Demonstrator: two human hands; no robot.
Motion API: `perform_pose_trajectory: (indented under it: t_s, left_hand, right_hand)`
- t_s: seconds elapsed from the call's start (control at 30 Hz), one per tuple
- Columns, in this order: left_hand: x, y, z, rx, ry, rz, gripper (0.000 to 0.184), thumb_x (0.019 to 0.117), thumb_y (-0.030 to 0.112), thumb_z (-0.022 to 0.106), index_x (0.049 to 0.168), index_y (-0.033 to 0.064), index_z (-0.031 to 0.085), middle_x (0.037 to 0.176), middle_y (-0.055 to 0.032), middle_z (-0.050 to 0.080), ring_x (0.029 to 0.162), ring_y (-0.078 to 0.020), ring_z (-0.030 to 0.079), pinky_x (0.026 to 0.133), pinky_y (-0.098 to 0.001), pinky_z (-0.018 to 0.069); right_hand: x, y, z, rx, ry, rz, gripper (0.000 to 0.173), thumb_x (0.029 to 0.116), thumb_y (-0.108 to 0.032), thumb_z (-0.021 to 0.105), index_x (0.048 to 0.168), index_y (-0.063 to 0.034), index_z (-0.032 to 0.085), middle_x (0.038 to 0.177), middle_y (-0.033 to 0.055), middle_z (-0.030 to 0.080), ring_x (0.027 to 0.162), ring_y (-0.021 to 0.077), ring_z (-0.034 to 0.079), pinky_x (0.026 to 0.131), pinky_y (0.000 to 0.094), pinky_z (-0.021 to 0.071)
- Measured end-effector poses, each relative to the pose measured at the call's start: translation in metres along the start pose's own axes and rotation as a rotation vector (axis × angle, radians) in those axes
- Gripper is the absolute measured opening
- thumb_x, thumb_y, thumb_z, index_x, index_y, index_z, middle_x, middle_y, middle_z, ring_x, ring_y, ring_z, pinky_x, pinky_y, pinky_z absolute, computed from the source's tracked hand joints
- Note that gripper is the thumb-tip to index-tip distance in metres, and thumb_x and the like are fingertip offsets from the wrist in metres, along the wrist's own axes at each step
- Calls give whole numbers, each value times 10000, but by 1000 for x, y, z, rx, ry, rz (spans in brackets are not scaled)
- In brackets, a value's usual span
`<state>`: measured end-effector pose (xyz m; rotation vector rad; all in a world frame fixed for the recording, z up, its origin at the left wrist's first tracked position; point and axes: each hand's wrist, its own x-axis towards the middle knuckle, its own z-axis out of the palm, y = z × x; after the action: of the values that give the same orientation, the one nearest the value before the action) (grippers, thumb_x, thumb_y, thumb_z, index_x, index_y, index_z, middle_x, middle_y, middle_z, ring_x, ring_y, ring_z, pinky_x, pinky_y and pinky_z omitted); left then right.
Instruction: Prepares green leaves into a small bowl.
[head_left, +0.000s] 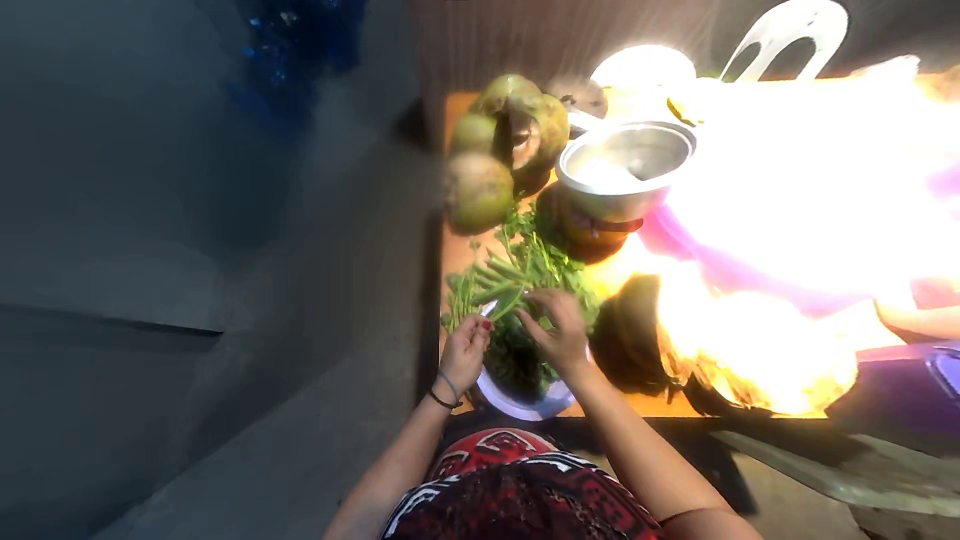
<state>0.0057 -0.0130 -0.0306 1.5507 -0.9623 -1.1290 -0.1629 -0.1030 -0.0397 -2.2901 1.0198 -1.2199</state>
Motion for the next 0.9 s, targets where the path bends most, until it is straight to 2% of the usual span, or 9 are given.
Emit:
perform_pose_trajectory:
  t_s: [0.23, 0.37, 0.43, 0.5, 0.57, 0.63, 0.77, 0.83, 0.9]
  left_hand:
    - [-4, -5, 8, 131, 132, 98, 182, 1065, 203, 526, 1080, 64, 643, 672, 5, 544, 548, -78, 491, 548, -265, 452]
    - [-8, -5, 10, 197, 156, 130, 187, 1060, 213, 545, 1093, 67, 657, 743, -29, 616, 595, -110, 553, 586, -311, 497]
    - [-8, -7, 10, 229, 132, 158, 206, 1063, 227, 540, 1099, 60, 654, 772, -37, 624, 632, -125, 569, 618, -327, 511]
    - [-9, -6, 10, 233, 98, 174, 208, 1051, 231, 564, 1103, 56, 663, 813, -44, 648, 677, -126, 600, 650, -338, 528]
    - [-11, -3, 10, 207, 51, 179, 205, 1025, 227, 618, 1114, 52, 675, 901, -54, 697, 764, -124, 659, 722, -346, 567]
    - [-12, -3, 11, 152, 32, 161, 183, 1034, 190, 597, 1095, 41, 684, 866, -40, 680, 724, -99, 625, 693, -311, 543]
    - [-6, -1, 8, -48, -40, 26, 221, 1080, 149, 482, 1060, 36, 672, 674, 43, 553, 573, -22, 486, 563, -193, 435]
    - [-4, 1, 5, -104, -70, -41, 263, 1097, 160, 447, 1042, 30, 668, 646, 48, 544, 535, -13, 457, 527, -175, 405]
    - [-3, 4, 4, -82, -90, -67, 271, 1100, 150, 435, 1051, 16, 666, 646, 39, 547, 522, -14, 450, 515, -173, 399]
  right_hand:
    - [-2, -21, -3, 245, -73, 329, 188, 943, -98, 739, 1087, 20, 712, 1030, 132, 746, 943, 172, 735, 890, 349, 606]
    - [0, -23, -6, 124, -166, 302, 210, 1027, -125, 622, 1153, 4, 729, 1018, 145, 748, 893, 225, 732, 846, 408, 604]
    - [0, -21, -6, 63, -200, 273, 221, 1027, -110, 605, 1146, 29, 729, 1020, 184, 749, 915, 304, 741, 867, 484, 600]
    - [1, -19, -8, 68, -198, 280, 212, 1012, -107, 607, 1097, 33, 741, 1002, 188, 747, 903, 304, 738, 853, 485, 599]
    - [4, -20, -15, 192, -196, 421, 179, 1002, -94, 612, 1056, 18, 741, 953, 132, 735, 825, 186, 701, 788, 384, 591]
    - [9, -22, -17, 415, -140, 674, 149, 993, -60, 599, 984, -5, 738, 835, 33, 698, 717, 59, 625, 697, 265, 548]
    - [17, -9, -14, 729, 29, 951, 251, 1018, -72, 480, 889, -65, 695, 766, -43, 681, 680, 36, 628, 670, 222, 553]
    - [17, -9, -15, 793, 19, 974, 199, 1035, -58, 469, 1005, -47, 665, 882, 0, 707, 714, 76, 664, 684, 255, 584]
    - [15, -12, -17, 900, -63, 959, 282, 997, -63, 450, 1262, -45, 546, 1093, 37, 649, 770, 117, 681, 704, 317, 617]
